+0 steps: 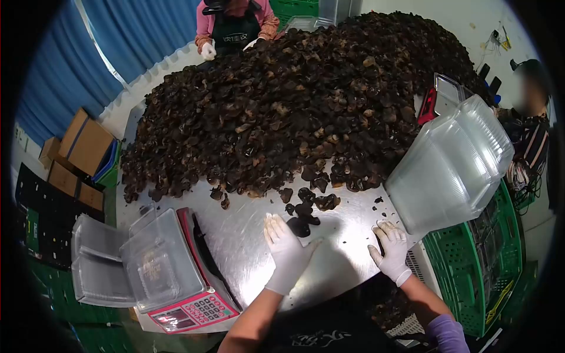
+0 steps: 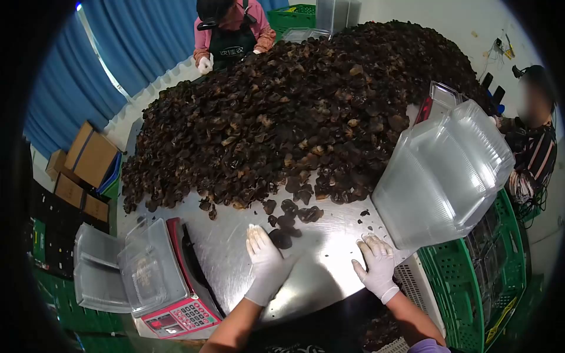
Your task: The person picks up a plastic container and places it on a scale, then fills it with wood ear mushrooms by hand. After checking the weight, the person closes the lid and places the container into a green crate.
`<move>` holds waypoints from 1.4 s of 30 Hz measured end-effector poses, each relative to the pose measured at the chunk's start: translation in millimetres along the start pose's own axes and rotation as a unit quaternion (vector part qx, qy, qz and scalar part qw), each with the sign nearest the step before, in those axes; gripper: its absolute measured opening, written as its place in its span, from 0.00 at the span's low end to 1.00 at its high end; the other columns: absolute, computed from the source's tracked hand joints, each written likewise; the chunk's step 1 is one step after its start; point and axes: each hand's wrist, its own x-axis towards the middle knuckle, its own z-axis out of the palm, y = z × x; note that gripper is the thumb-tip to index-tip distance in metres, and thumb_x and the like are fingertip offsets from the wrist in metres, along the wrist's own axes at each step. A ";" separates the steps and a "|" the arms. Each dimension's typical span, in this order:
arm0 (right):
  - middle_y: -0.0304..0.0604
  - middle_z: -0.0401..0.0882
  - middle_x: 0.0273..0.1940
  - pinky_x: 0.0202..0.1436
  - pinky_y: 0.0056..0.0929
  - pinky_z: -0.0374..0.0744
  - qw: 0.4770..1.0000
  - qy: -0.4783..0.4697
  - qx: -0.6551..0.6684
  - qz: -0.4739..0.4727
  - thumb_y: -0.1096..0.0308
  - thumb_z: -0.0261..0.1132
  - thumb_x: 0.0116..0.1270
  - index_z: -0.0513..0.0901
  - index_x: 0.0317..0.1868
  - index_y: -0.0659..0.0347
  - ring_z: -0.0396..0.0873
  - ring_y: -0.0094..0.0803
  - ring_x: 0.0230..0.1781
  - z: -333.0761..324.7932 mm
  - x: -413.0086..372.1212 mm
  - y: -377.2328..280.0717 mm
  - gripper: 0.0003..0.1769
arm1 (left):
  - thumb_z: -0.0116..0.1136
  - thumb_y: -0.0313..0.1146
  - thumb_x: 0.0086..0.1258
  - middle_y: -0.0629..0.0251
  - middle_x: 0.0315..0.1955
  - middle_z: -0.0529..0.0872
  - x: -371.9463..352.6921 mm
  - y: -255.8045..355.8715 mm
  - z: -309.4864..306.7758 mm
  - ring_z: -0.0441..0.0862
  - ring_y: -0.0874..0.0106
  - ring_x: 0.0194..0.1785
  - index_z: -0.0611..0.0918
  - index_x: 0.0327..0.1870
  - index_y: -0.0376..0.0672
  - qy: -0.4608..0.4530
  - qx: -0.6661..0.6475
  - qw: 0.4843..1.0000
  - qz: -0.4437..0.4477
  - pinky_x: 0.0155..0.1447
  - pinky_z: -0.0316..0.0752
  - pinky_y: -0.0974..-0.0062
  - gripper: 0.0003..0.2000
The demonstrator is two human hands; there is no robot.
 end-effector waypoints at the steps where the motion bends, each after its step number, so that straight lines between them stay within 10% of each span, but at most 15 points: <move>1: 0.48 0.74 0.61 0.69 0.46 0.63 1.000 -0.004 0.002 0.003 0.57 0.70 0.57 0.78 0.59 0.57 0.69 0.45 0.67 -0.1 -0.3 -0.7 0.29 | 0.69 0.63 0.54 0.31 0.74 0.51 14.4 6.1 -1.5 0.46 0.42 0.79 0.48 0.73 0.19 0.007 -0.002 1.000 -0.006 0.80 0.40 0.49 0.62; 7: 0.50 0.75 0.60 0.68 0.46 0.64 1.000 -0.006 0.020 0.010 0.61 0.70 0.54 0.79 0.57 0.60 0.70 0.48 0.65 -4.8 1.4 -3.1 0.28 | 0.65 0.59 0.60 0.33 0.76 0.48 111.9 46.1 35.6 0.45 0.46 0.80 0.49 0.75 0.23 0.134 0.043 0.986 0.090 0.81 0.42 0.52 0.56; 13: 0.48 0.75 0.61 0.70 0.45 0.62 1.000 0.003 0.014 0.020 0.62 0.70 0.53 0.80 0.58 0.58 0.69 0.47 0.67 -2.4 -0.3 -4.5 0.29 | 0.62 0.65 0.61 0.37 0.78 0.46 137.6 69.1 -10.0 0.42 0.47 0.82 0.49 0.77 0.27 0.050 0.012 0.997 0.049 0.81 0.41 0.52 0.57; 17: 0.49 0.73 0.62 0.70 0.46 0.61 1.000 -0.004 0.003 0.007 0.61 0.69 0.55 0.78 0.58 0.60 0.68 0.48 0.67 0.3 -3.0 0.3 0.29 | 0.55 0.50 0.70 0.35 0.76 0.51 116.7 -30.4 -37.0 0.47 0.47 0.81 0.55 0.75 0.24 0.122 0.212 0.962 -0.123 0.80 0.39 0.48 0.42; 20: 0.52 0.72 0.63 0.70 0.47 0.62 1.000 -0.023 0.007 0.009 0.65 0.69 0.53 0.76 0.60 0.62 0.67 0.51 0.66 -4.4 -0.1 -1.9 0.31 | 0.43 0.38 0.75 0.49 0.74 0.65 139.6 -94.0 -81.5 0.52 0.49 0.80 0.68 0.72 0.32 -0.165 0.417 0.855 -0.261 0.81 0.34 0.46 0.27; 23: 0.52 0.72 0.63 0.70 0.47 0.62 0.999 -0.031 0.012 0.005 0.66 0.69 0.53 0.76 0.60 0.62 0.67 0.51 0.66 -6.9 2.6 -3.0 0.31 | 0.52 0.42 0.74 0.53 0.67 0.77 153.5 -132.1 -104.4 0.67 0.50 0.74 0.80 0.66 0.45 -0.304 0.523 0.775 -0.181 0.78 0.41 0.39 0.22; 25: 0.53 0.72 0.62 0.69 0.47 0.62 0.999 -0.029 0.020 0.000 0.68 0.69 0.52 0.76 0.60 0.62 0.67 0.52 0.65 -10.1 4.4 -2.6 0.32 | 0.61 0.37 0.70 0.53 0.63 0.80 154.0 -169.5 -96.9 0.74 0.51 0.68 0.80 0.66 0.45 -0.448 0.660 0.599 -0.078 0.76 0.49 0.39 0.23; 30: 0.52 0.73 0.61 0.69 0.46 0.62 1.000 -0.019 0.023 0.006 0.67 0.70 0.51 0.77 0.59 0.62 0.68 0.50 0.66 -5.6 1.3 -2.4 0.32 | 0.61 0.40 0.69 0.58 0.52 0.87 143.4 -250.2 -91.3 0.84 0.52 0.52 0.85 0.57 0.46 -0.377 0.588 0.715 -0.039 0.63 0.65 0.41 0.18; 34: 0.50 0.74 0.61 0.70 0.46 0.62 0.999 -0.025 0.022 0.015 0.63 0.70 0.52 0.78 0.58 0.62 0.69 0.48 0.67 -5.0 1.3 -0.7 0.31 | 0.62 0.39 0.67 0.60 0.51 0.88 154.7 -244.5 -86.4 0.85 0.54 0.52 0.86 0.56 0.47 -0.415 0.589 0.691 -0.058 0.62 0.66 0.43 0.18; 39: 0.49 0.74 0.62 0.69 0.45 0.63 1.000 -0.010 0.017 -0.001 0.63 0.72 0.52 0.78 0.58 0.60 0.69 0.48 0.67 -4.0 1.1 1.1 0.31 | 0.58 0.35 0.67 0.68 0.38 0.91 163.4 -196.0 -115.9 0.88 0.64 0.45 0.90 0.44 0.51 -0.218 0.557 0.801 -0.029 0.47 0.73 0.54 0.10; 42: 0.49 0.74 0.61 0.69 0.45 0.63 1.000 -0.016 0.011 0.001 0.63 0.72 0.52 0.78 0.58 0.60 0.69 0.47 0.66 -4.9 1.4 0.6 0.31 | 0.63 0.36 0.63 0.57 0.31 0.90 167.8 -169.8 -130.8 0.88 0.60 0.37 0.90 0.42 0.46 -0.105 0.435 0.894 0.006 0.39 0.78 0.63 0.10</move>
